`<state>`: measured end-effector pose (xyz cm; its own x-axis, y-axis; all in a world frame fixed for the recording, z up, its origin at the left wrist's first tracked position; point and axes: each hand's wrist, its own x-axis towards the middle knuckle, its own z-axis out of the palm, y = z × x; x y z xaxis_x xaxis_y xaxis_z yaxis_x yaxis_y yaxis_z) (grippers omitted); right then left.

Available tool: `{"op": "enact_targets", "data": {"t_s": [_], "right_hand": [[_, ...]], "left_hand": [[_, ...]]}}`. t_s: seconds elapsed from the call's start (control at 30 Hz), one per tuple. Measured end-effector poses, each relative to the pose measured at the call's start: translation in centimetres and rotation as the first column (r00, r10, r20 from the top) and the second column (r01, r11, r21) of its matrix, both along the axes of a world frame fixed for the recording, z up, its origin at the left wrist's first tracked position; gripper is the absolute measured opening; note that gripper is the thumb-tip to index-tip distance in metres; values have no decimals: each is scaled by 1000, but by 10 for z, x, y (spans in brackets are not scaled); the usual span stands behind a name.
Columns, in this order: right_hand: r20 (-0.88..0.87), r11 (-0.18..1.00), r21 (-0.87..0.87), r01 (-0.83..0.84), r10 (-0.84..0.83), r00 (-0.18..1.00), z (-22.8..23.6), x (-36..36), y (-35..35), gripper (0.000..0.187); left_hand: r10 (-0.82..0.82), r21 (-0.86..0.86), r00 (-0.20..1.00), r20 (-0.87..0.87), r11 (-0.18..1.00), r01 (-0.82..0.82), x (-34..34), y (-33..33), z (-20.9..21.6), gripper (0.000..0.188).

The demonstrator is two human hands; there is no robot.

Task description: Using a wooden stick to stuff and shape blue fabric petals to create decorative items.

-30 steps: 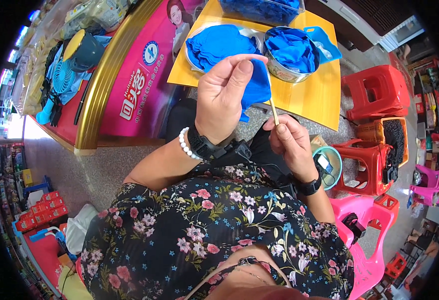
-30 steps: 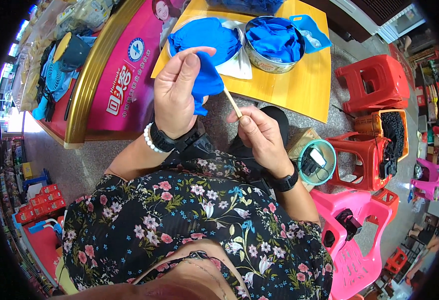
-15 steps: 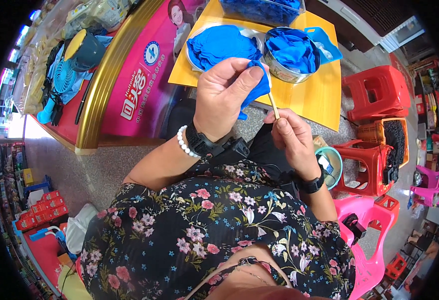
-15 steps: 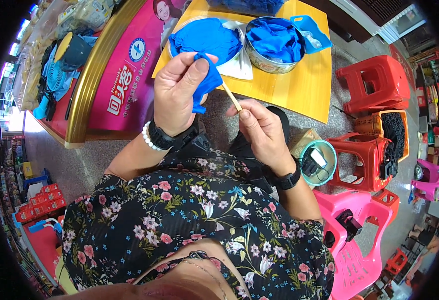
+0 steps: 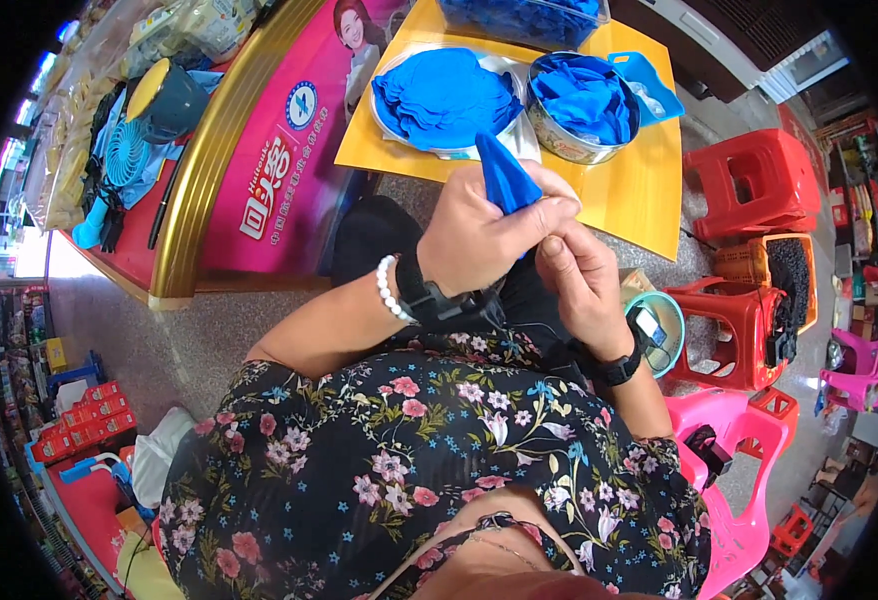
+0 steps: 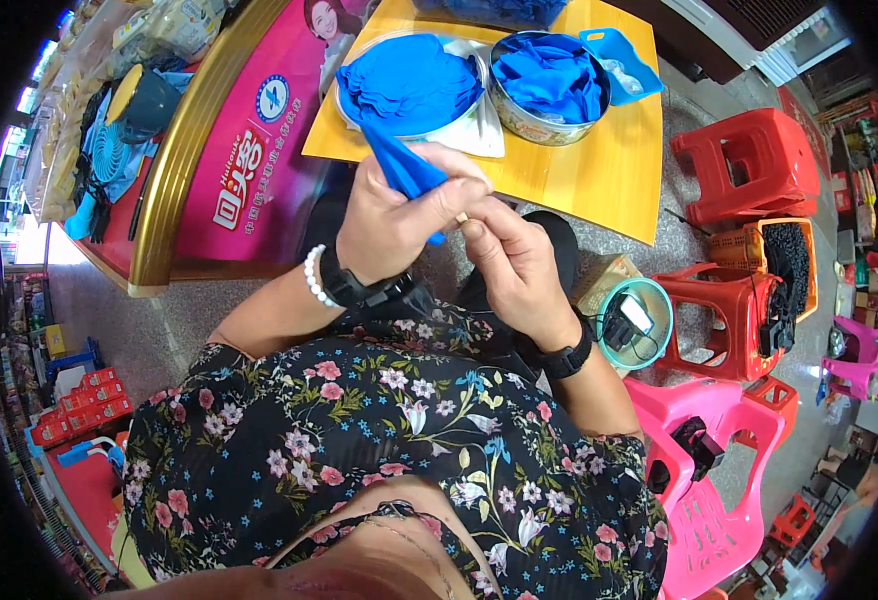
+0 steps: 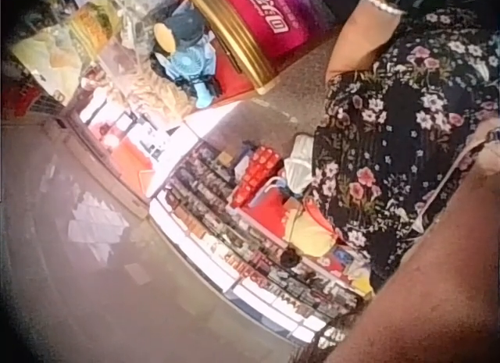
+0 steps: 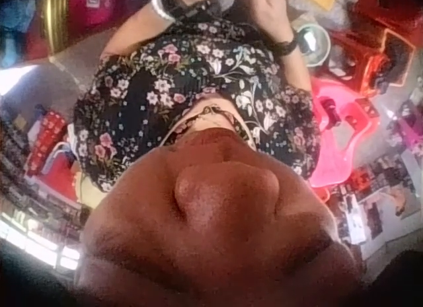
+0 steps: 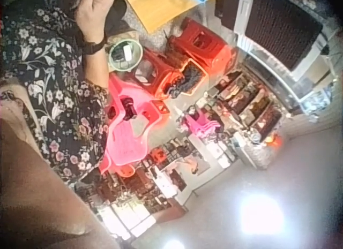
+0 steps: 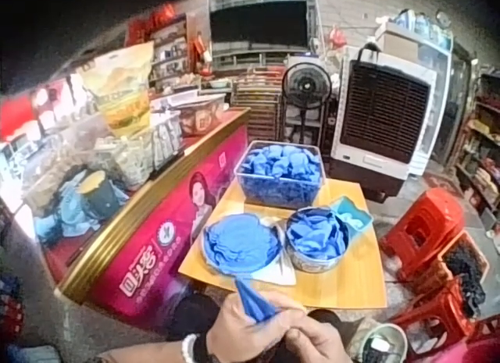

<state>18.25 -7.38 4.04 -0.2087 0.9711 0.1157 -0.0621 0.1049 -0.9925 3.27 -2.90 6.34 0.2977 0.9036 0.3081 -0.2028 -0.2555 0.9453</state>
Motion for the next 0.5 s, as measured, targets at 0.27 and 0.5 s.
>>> {"op": "enact_targets", "data": {"t_s": [0.27, 0.5], "right_hand": [[-126, 993, -69, -92, 82, 989, 1, 6, 7, 23], [-130, 998, -53, -44, 37, 991, -3, 3, 2, 26]], "left_hand": [[-60, -82, 987, 149, 994, 73, -11, 6, 13, 18], [233, 195, 964, 131, 947, -255, -6, 18, 3, 12]]}}
